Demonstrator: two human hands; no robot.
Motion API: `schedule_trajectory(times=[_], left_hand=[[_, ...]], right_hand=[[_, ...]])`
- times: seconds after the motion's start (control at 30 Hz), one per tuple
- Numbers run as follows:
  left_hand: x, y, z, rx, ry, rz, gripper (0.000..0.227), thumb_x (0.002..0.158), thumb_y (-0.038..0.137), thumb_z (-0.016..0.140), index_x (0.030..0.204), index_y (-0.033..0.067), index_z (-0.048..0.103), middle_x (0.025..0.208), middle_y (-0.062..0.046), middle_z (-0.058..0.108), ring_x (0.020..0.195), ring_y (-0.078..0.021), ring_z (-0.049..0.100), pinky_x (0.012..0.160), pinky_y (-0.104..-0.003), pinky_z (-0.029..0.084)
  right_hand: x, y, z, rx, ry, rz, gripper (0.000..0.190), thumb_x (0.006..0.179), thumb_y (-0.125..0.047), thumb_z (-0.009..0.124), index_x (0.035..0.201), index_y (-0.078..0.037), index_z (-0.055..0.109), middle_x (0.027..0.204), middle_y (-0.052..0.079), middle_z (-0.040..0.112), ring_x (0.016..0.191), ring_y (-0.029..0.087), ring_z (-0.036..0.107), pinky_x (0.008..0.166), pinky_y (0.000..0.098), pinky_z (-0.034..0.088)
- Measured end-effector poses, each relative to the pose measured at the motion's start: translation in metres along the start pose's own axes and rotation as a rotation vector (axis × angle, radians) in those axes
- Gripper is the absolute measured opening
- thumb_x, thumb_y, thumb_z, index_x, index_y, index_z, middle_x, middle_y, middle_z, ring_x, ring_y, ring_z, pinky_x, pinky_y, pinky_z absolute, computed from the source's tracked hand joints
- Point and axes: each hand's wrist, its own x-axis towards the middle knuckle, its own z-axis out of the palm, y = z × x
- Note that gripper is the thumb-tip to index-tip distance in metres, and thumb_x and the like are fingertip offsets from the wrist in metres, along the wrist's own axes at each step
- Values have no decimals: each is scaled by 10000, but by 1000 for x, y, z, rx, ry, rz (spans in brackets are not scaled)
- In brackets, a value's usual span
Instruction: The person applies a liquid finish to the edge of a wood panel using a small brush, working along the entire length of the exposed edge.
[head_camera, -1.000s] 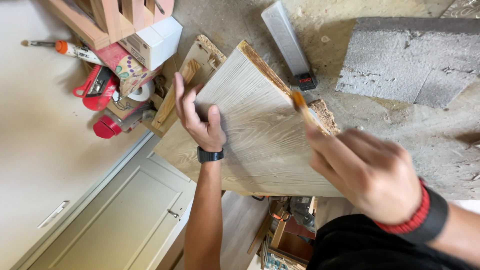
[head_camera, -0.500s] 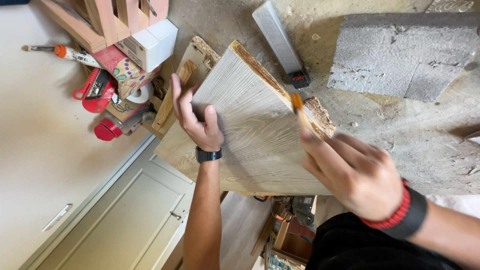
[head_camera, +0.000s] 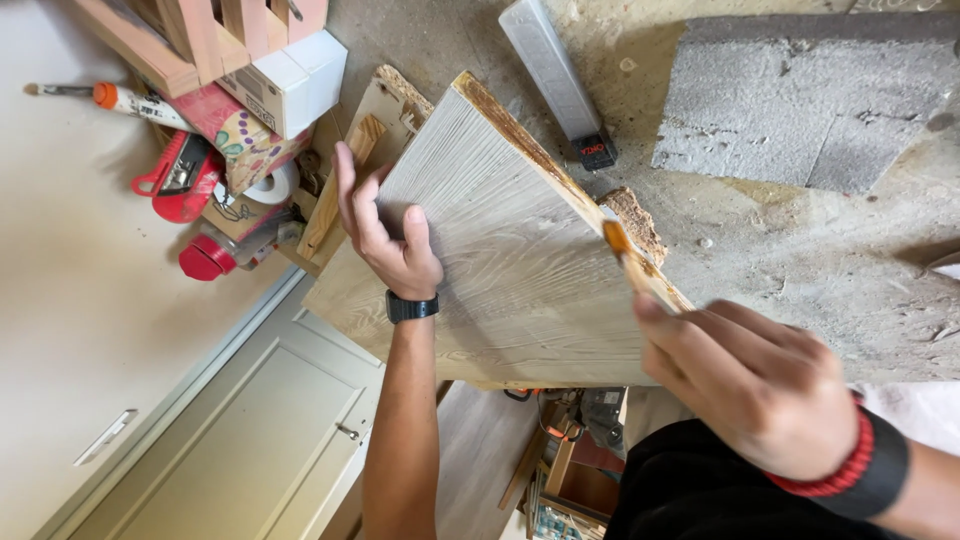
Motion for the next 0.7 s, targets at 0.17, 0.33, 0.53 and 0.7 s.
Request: schedule_trajectory(times=[0.17,0.33,0.53,0.7], left_hand=[[-1,-4,0,2,15,-5,575,1002,532,426,1148,6,608,1498,-171,421,1403,-367,472,1167,-502,410],[-2,-3,-1,3,19,-14,612,996,573,410,1144,14,611,1490,-170,432,1394,-371,478,1151,-502,417],[-3,-3,-5,-14,33,-4,599,996,563,418,1122,13,619,1487,-161,432,1410,-371,450,1147,-517,415],[-3,-3,-7,14,46,-8,586,986,565,421,1100,30,631,1480,-141,448,1392,-390,469,1123,-531,407]], right_hand=[[-7,2,-16,-57,71,99,62,891,115,715,899,54,701,778,66,685,604,163,597,586,279,485],[-14,2,-11,-97,164,177,117,948,187,727,906,79,721,821,136,713,683,233,644,626,301,482],[1,-10,-2,-145,205,247,112,983,108,756,1087,147,767,812,183,737,526,164,572,442,274,396],[4,-22,15,-130,192,107,175,927,106,741,1101,111,722,976,159,759,805,249,729,699,317,585]])
